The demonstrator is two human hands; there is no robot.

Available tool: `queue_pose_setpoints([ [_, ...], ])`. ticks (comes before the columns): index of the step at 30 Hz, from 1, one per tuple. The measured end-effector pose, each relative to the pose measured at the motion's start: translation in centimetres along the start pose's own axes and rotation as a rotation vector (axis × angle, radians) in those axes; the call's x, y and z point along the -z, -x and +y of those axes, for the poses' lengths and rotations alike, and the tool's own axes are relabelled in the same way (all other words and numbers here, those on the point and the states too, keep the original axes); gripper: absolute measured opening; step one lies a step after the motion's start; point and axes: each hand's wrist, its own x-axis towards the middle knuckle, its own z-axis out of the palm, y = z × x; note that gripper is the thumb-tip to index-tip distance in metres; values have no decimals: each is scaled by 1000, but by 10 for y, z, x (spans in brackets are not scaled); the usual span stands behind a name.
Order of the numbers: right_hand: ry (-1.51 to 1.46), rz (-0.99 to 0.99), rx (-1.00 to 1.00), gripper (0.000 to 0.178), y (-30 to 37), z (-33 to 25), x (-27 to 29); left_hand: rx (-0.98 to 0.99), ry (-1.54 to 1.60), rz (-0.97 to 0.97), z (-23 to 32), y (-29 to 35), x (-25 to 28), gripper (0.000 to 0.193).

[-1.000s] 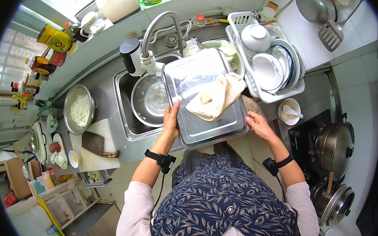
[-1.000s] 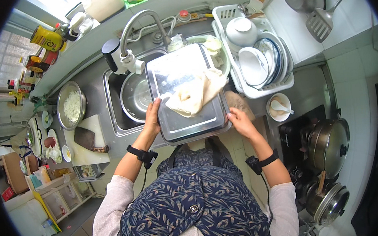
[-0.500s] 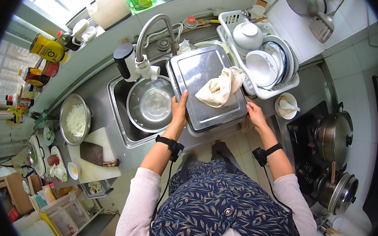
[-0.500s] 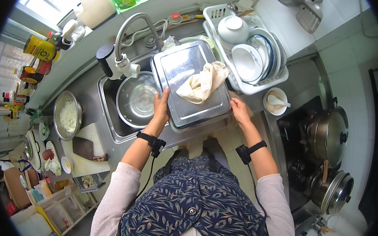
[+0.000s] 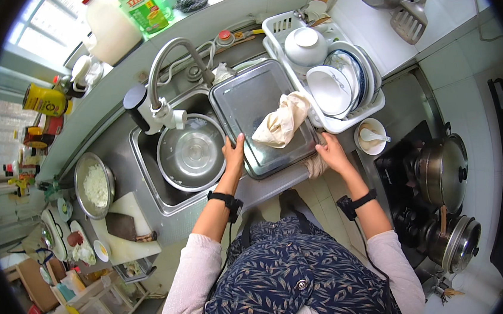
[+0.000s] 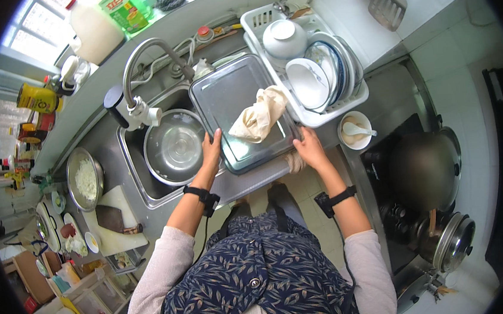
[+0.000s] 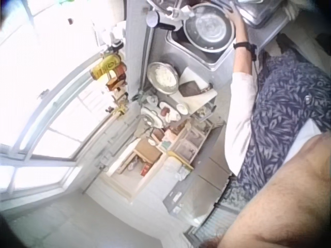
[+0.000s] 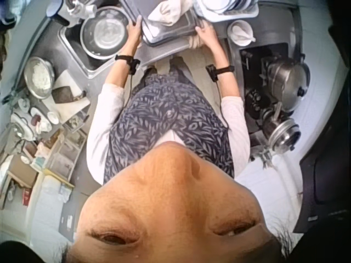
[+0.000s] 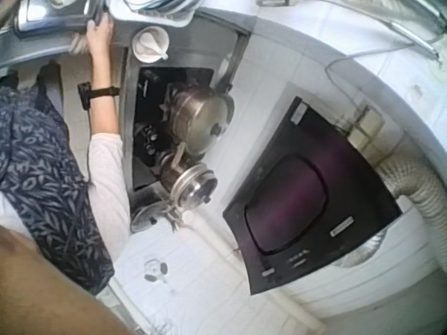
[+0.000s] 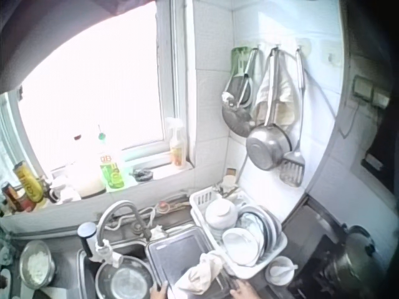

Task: The person opens the refrigerator and takes out an egg, then cracks it into a small bowl on the counter. They add a few drops of soy sauce, stir the mixture with chopsticks, and place the bowl on the counter.

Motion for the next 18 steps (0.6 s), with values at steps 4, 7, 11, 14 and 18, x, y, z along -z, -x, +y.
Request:
queue_pose_setpoints([
  [4, -102, -278, 95, 47, -12, -72, 57, 37, -15, -74, -7, -9, 14, 63],
  [7, -175, -259, 144, 35, -48, -118, 95, 48, -61, 42, 12, -16, 18, 64],
  [11, -305, -141, 277, 31, -154, -141, 127, -367, -10, 195, 70, -9, -4, 65],
  [14, 53, 155, 171, 55, -256, -138, 121, -593, -9, 105, 124, -13, -39, 65],
  [18, 372, -13, -58, 81, -334, -117, 104, -418, 78, -55, 175, -27, -95, 68],
])
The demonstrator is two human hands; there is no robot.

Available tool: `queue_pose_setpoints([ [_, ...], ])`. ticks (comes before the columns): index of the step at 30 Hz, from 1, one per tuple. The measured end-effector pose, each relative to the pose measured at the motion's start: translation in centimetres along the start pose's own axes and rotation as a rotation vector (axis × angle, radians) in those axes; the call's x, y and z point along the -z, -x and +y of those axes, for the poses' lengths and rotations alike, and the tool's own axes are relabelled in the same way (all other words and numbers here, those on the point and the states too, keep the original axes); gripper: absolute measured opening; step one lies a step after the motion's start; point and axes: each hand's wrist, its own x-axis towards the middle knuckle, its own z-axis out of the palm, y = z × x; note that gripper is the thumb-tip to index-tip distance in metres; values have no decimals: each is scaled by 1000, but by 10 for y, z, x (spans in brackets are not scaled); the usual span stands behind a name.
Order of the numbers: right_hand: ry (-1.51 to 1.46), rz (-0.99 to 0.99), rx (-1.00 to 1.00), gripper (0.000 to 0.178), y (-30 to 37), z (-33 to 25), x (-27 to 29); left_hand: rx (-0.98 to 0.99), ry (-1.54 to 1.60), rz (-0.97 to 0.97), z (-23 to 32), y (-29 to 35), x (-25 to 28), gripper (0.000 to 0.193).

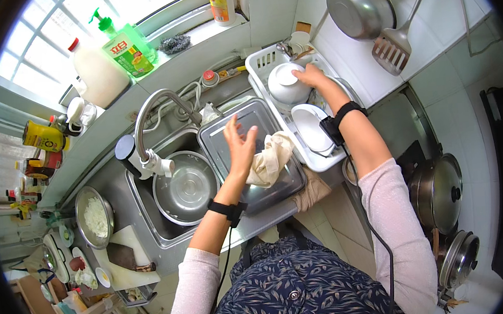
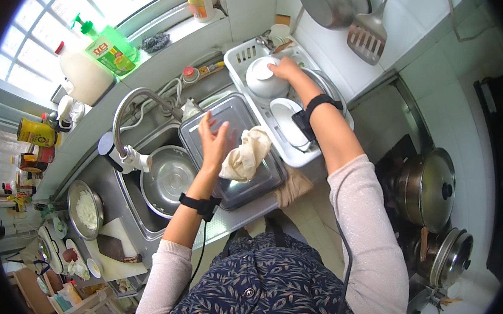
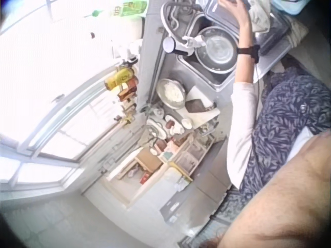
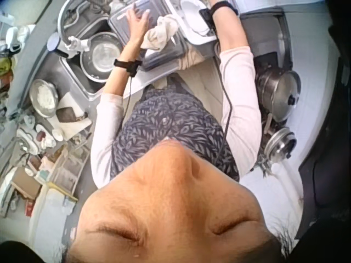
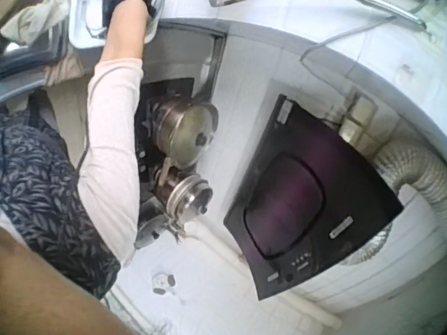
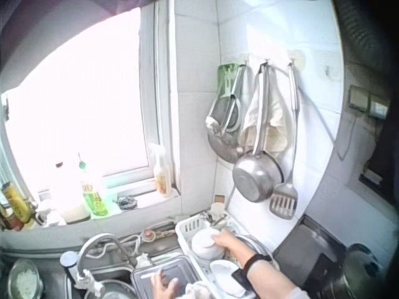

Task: The person opens the refrigerator and takes out an egg, then cracks it into a small bowl on the counter. They add a few drops of soy sauce, stir the mixture with chopsticks, and place the bowl on the counter.

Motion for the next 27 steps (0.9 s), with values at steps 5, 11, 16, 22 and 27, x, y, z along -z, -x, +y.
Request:
queue_pose_setpoints([
  [5, -216, -314, -61, 89, -30, 3, 4, 39, 15, -128, 10, -14, -34, 71],
  [11, -330, -382, -75, 87, -31, 3, 14, 149, 51, -183, 9, -28, -48, 72],
  [16, -229, -307, 56, 92, -37, 1, 22, 199, 61, -194, 14, -31, -46, 70],
  [22, -37, 16, 342, 95, 19, -37, 60, 318, 283, -312, 37, -33, -27, 61],
  [27, 257, 372, 870, 82, 141, -76, 59, 624, 683, -568, 60, -39, 0, 92],
])
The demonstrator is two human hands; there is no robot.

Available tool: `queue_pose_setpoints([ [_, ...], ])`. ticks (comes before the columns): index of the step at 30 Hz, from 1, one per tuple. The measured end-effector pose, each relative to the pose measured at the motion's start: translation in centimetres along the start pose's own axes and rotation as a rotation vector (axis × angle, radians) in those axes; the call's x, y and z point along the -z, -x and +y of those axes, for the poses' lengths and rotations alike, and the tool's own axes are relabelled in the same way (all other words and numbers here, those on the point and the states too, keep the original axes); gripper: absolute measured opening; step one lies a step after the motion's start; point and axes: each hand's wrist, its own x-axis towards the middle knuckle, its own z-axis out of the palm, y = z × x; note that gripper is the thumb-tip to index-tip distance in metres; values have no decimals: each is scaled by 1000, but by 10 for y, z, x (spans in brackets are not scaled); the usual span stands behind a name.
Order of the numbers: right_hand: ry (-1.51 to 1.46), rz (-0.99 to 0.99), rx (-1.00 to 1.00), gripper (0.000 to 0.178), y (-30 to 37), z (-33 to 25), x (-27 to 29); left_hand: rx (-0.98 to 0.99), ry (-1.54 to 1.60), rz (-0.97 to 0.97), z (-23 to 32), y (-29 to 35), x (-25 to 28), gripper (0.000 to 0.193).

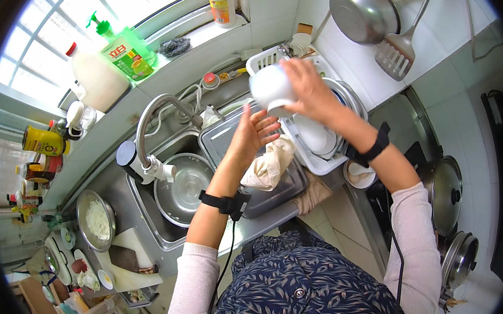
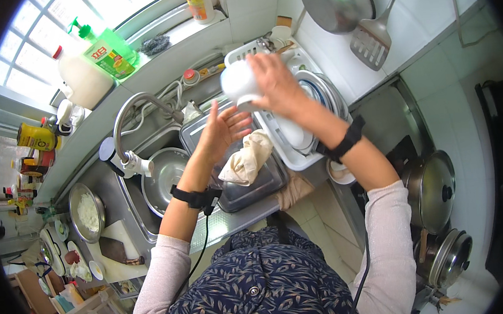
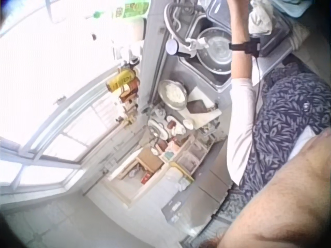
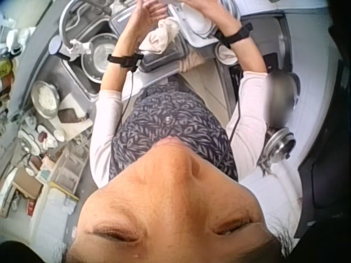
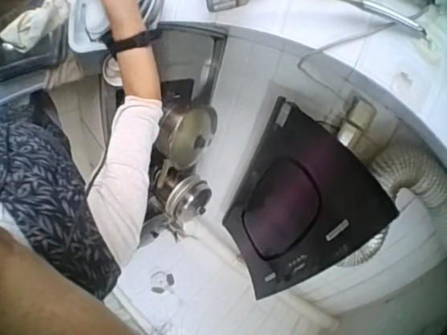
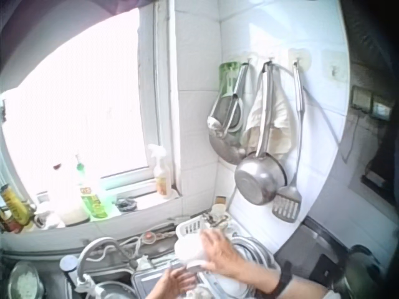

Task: The person opens the refrigerator and takes out an egg, then cracks it into a small bowl on the counter. They add a few drops of soy sauce, stir the mixture with chopsticks, and place the bowl on the counter.

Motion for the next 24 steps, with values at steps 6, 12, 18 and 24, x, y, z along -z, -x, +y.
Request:
queue_pose_setpoints([
  [6, 297, 163, 462, 56, 42, -85, -7, 145, 384, -249, -5, 32, 26, 91],
  [12, -162, 98, 314, 58, 54, -84, -19, 74, 400, -36, -24, 49, 49, 64],
  [18, -278, -52, -626, 64, 2, 60, -89, -32, 372, 72, -29, 57, 63, 62],
  [24, -555, -492, -1068, 76, -9, 133, -138, -63, 362, 122, -33, 61, 66, 63],
])
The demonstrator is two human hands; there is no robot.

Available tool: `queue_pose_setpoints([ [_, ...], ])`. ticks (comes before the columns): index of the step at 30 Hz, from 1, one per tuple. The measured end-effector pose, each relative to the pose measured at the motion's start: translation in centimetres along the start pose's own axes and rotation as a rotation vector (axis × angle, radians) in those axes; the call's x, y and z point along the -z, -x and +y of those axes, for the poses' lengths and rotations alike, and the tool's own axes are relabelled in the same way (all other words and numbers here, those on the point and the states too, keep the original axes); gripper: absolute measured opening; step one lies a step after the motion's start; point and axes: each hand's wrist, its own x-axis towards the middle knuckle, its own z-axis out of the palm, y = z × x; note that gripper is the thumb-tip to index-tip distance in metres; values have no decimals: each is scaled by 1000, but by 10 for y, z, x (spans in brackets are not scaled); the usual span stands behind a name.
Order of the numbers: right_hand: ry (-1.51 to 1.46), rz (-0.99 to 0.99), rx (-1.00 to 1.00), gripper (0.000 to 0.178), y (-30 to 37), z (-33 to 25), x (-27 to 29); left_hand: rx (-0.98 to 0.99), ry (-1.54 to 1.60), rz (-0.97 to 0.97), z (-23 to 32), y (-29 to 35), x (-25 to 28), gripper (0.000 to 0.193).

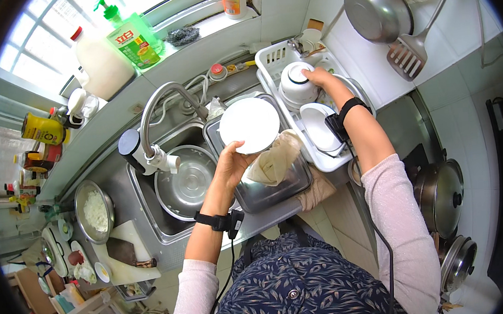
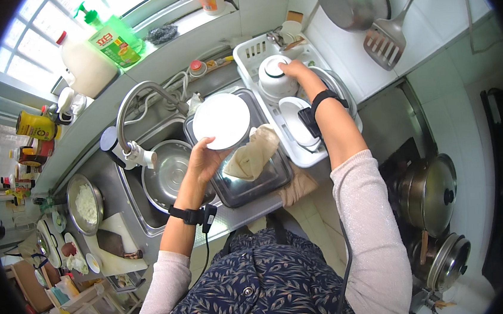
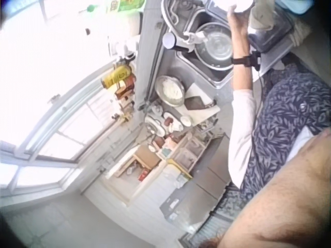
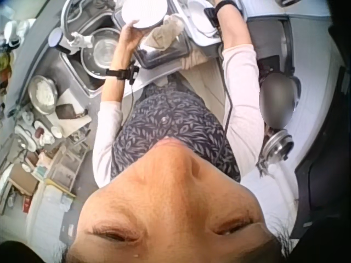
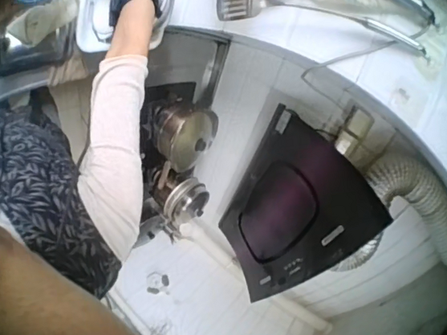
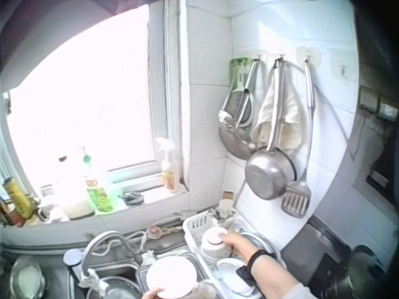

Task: The person opens the refrigerator and takes out an egg, then cracks it into a small bowl on the counter. They add a few drops of soy sauce, stir the mixture with chopsticks, and place the bowl on the counter.

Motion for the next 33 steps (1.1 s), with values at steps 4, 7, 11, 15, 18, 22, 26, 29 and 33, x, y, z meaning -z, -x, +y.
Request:
queue_pose_setpoints([
  [4, -179, -151, -83, 78, -4, 1, 7, -30, -23, 6, -2, 0, 3, 61],
  [7, -122, -155, -117, 76, -8, -1, 11, -25, -75, 17, -3, -2, 7, 62],
  [11, -67, -130, -49, 78, -10, -1, 9, -28, -92, 74, -6, -5, 5, 61],
  [15, -40, -43, -53, 84, -8, -3, 7, -37, -80, 116, -9, -7, -3, 59],
  [18, 56, -54, -58, 88, -7, -6, 6, -39, -98, 116, -7, -8, -6, 60],
  [22, 77, -115, -69, 88, -4, -7, 5, -31, -95, 126, -6, -7, -7, 58],
  [26, 8, -133, -76, 86, 0, -6, 3, -32, -112, 147, -9, -4, -7, 56],
  [29, -45, -120, -82, 84, 1, -5, 0, -34, -117, 156, -12, -3, -7, 56],
  [33, -70, -107, -84, 82, 0, -3, -1, -10, -115, 141, -14, -4, -6, 55],
])
